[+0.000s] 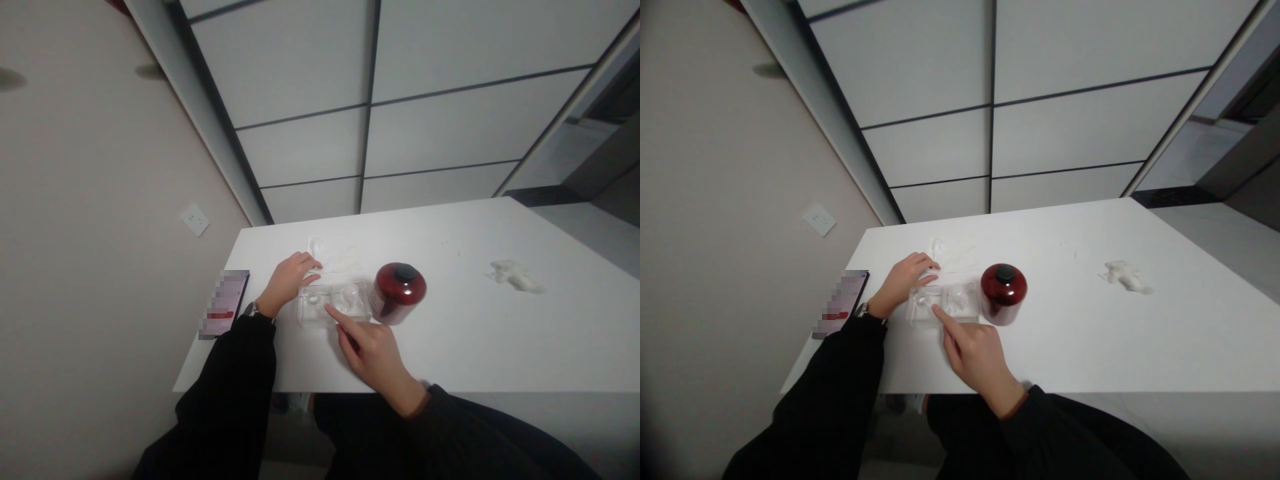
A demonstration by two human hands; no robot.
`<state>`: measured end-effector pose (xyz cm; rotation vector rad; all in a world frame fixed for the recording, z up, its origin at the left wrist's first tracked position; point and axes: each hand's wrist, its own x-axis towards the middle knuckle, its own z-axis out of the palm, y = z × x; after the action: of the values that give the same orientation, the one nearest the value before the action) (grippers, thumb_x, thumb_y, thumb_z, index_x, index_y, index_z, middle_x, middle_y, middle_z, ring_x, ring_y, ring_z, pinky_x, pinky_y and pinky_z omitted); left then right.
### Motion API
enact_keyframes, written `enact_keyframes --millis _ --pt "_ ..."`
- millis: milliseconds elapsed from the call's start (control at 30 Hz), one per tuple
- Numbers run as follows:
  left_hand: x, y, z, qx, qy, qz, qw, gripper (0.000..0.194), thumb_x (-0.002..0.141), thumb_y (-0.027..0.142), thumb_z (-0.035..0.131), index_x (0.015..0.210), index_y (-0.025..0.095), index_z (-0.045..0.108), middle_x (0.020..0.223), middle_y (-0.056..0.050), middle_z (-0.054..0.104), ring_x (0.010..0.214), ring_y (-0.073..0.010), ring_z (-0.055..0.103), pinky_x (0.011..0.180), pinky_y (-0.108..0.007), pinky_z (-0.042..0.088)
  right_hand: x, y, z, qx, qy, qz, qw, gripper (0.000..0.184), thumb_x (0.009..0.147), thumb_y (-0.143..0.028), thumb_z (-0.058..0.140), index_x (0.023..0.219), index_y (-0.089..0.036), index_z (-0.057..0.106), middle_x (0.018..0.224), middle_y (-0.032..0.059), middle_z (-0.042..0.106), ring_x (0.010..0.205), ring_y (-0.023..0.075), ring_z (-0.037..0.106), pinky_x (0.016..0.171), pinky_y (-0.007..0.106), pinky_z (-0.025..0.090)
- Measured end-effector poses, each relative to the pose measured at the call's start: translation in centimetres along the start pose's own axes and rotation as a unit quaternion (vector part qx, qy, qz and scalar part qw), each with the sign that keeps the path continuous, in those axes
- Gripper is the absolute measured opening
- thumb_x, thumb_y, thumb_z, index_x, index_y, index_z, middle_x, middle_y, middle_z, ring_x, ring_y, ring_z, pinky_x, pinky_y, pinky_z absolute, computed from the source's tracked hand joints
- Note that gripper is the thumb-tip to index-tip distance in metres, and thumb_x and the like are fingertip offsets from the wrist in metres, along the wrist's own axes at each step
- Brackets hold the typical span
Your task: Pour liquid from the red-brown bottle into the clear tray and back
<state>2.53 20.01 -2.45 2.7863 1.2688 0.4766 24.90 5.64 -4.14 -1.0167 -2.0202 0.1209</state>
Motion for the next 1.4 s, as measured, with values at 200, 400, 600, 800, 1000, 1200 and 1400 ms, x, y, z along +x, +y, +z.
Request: enact_keyframes --millis 200,400,600,800,1000,1200,1400 --pt "0.7 0.3 0.2 0.023 -0.015 0.014 1.0 0.019 0.104 0.03 0.061 0.102 0.019 0.076 0.106 -0.008 0.074 0.104 -0.0248 0.063 0.088 -0.037 0.05 0.1 0.0 0.1 -0.003 0.005 -0.003 1.0 0.042 0.106 -0.016 0.042 0.137 -0.01 0.069 0.061 -0.0014 0.07 0.047 0.0125 0.061 0.053 0.028 0.038" --pt "0.8 0.7 -0.1 0.02 -0.021 0.029 0.999 0.021 0.106 0.03 0.058 0.099 0.018 0.075 0.1 -0.007 0.076 0.101 -0.023 0.064 0.089 -0.035 0.05 0.0 0.0 0.0 -0.014 0.011 -0.006 1.0 0.042 0.107 -0.017 0.041 0.136 -0.009 0.07 0.06 -0.0014 0.07 0.046 0.0132 0.061 0.052 0.03 0.037" --pt "0.7 0.7 -0.2 0.007 -0.03 0.039 0.999 0.021 0.106 0.029 0.059 0.099 0.017 0.075 0.1 -0.006 0.079 0.1 -0.0223 0.065 0.089 -0.034 0.052 0.0 0.1 0.1 -0.01 0.012 -0.009 1.0 0.041 0.107 -0.016 0.041 0.136 -0.008 0.07 0.059 -0.0019 0.069 0.045 0.0132 0.06 0.052 0.03 0.037" --pt "0.5 0.6 -0.6 -0.005 -0.019 0.036 0.999 0.019 0.105 0.031 0.061 0.105 0.017 0.075 0.106 -0.007 0.077 0.105 -0.0224 0.066 0.093 -0.035 0.052 0.1 0.0 0.0 -0.002 0.009 -0.008 1.0 0.042 0.107 -0.015 0.041 0.136 -0.009 0.07 0.06 -0.0018 0.07 0.046 0.013 0.06 0.052 0.03 0.037" --pt "3.8 1.5 -2.0 -0.008 -0.078 0.016 0.997 0.019 0.102 0.03 0.064 0.109 0.018 0.076 0.109 -0.008 0.076 0.105 -0.0219 0.068 0.092 -0.033 0.05 0.1 0.0 0.0 0.001 0.012 -0.007 1.0 0.042 0.106 -0.015 0.042 0.137 -0.01 0.069 0.06 -0.0018 0.07 0.046 0.0126 0.06 0.053 0.029 0.036" --pt "8.9 3.0 -1.4 -0.001 -0.19 0.061 0.98 0.016 0.092 0.033 0.075 0.1 0.02 0.08 0.096 -0.004 0.079 0.086 -0.0182 0.07 0.072 -0.028 0.043 0.0 0.0 0.0 0.004 0.007 -0.006 1.0 0.042 0.105 -0.015 0.043 0.138 -0.01 0.069 0.062 -0.0011 0.071 0.046 0.0133 0.06 0.053 0.029 0.037" --pt "10.1 4.1 -1.2 0.031 -0.219 0.077 0.972 0.013 0.091 0.022 0.067 0.09 0.019 0.08 0.088 -0.005 0.079 0.082 -0.0204 0.07 0.067 -0.03 0.038 0.0 0.1 0.0 0.003 0.007 -0.008 1.0 0.043 0.103 -0.013 0.043 0.137 -0.009 0.069 0.06 -0.0015 0.069 0.045 0.0136 0.058 0.051 0.03 0.035"
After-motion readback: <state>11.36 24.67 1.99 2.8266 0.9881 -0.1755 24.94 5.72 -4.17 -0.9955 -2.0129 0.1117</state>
